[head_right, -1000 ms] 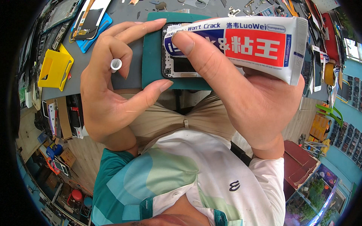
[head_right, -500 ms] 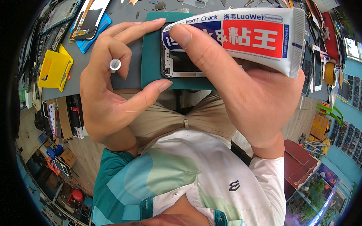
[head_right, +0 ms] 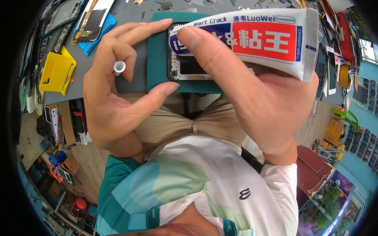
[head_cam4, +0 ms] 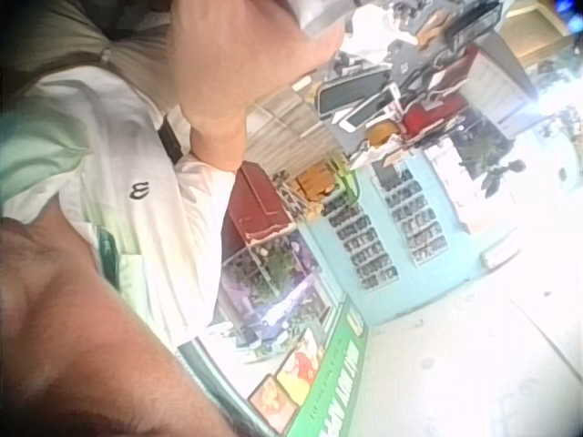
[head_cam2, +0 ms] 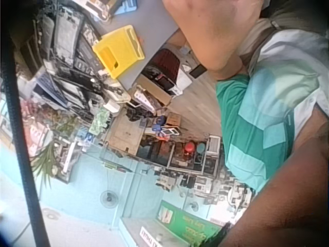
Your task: The person applies adhesive to the edges of a smartphone frame, then aligns and presses a screen assembly onto the frame. They inspect the edges and internal components, handling the device and a tube of adhesive.
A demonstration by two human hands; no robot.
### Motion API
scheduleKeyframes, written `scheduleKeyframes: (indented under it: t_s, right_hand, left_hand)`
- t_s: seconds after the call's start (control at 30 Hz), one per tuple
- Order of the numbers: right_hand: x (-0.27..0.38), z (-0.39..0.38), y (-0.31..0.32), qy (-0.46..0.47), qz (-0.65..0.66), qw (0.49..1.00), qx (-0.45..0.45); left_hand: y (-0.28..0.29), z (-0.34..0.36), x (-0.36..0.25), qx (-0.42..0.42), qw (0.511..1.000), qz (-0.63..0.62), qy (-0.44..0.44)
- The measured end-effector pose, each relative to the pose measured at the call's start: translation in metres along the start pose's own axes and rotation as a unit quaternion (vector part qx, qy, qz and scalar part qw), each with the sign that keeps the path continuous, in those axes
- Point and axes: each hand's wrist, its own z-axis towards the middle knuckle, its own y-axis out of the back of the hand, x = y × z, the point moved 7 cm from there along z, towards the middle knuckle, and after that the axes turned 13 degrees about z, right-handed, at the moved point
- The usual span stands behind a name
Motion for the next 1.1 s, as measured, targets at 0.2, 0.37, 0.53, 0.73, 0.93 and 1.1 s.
scheduleKeyframes:
  t_s: [0.2,0.37,0.53,0.73,0.93,1.1]
  right_hand:
    - [-0.0005,-0.002,-0.0013,-0.008,0.019,1.0,0.002]
    - [-0.0003,-0.003,-0.001,-0.013,0.025,1.0,-0.005]
    - [0.0002,-0.0032,-0.0012,-0.022,0.029,0.999,-0.01]
    - [-0.001,-0.0047,-0.0004,-0.028,0.027,0.999,-0.017]
    - [0.0003,-0.006,-0.0001,-0.023,0.039,0.999,-0.011]
    - [0.0003,-0.0061,-0.0015,-0.027,0.057,0.998,-0.008]
  left_hand:
    - [-0.0001,-0.0009,0.0,-0.003,1.0,-0.002,-0.003]
    - [-0.0005,0.0007,-0.0003,-0.003,1.0,0.002,-0.021]
    - [-0.0003,0.0,0.0004,-0.002,1.0,-0.005,-0.013]
    - [-0.0005,-0.0006,0.0008,-0.007,1.0,0.001,-0.024]
    - [-0.0003,-0.0003,-0.0004,-0.005,1.0,0.004,-0.021]
    - [-0.0012,-0.0002,0.0012,-0.001,1.0,0.006,-0.03]
